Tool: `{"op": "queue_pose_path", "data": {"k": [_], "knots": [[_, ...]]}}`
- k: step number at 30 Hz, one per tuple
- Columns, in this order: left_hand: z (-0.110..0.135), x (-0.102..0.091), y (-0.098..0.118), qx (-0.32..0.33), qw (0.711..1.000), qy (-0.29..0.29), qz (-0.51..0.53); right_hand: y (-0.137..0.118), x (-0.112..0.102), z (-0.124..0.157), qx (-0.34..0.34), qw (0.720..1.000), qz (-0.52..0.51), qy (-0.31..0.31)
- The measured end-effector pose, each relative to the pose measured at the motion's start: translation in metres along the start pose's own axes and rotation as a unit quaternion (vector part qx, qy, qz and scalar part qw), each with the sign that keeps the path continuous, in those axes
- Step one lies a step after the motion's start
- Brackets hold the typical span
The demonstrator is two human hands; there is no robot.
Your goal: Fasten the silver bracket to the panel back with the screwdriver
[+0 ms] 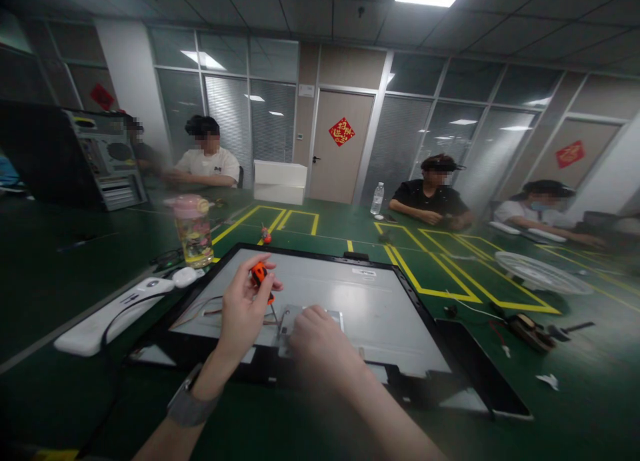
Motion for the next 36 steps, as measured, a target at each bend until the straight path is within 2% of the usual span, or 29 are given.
{"op": "queue_pose_path", "data": {"k": [11,21,31,36], "knots": [[0.0,-0.002,0.0,-0.005,1.0,0.002,-0.004,0.011,0.004,0.005,0.05,0.998,-0.05,-0.009],[-0.001,-0.003,0.005,0.004,1.0,0.006,-0.003,0.009,0.007,0.003,0.045,0.998,-0.046,-0.014],[-0.001,-0.004,0.004,0.001,1.0,0.01,0.003,0.007,0.004,0.003,0.027,0.999,-0.034,0.022],[-0.001,-0.003,0.002,0.0,1.0,0.002,0.001,0.011,0.004,0.006,0.045,0.997,-0.052,0.018]]}}
Point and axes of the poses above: each hand's wrist, its own z-axis away from the middle knuckle, its own x-axis out of the palm, y = z × x, the point moved 10 cm from there along -z, towards the middle knuckle, and after that the axes turned 7 degrees about -z, right-handed, at the moved point
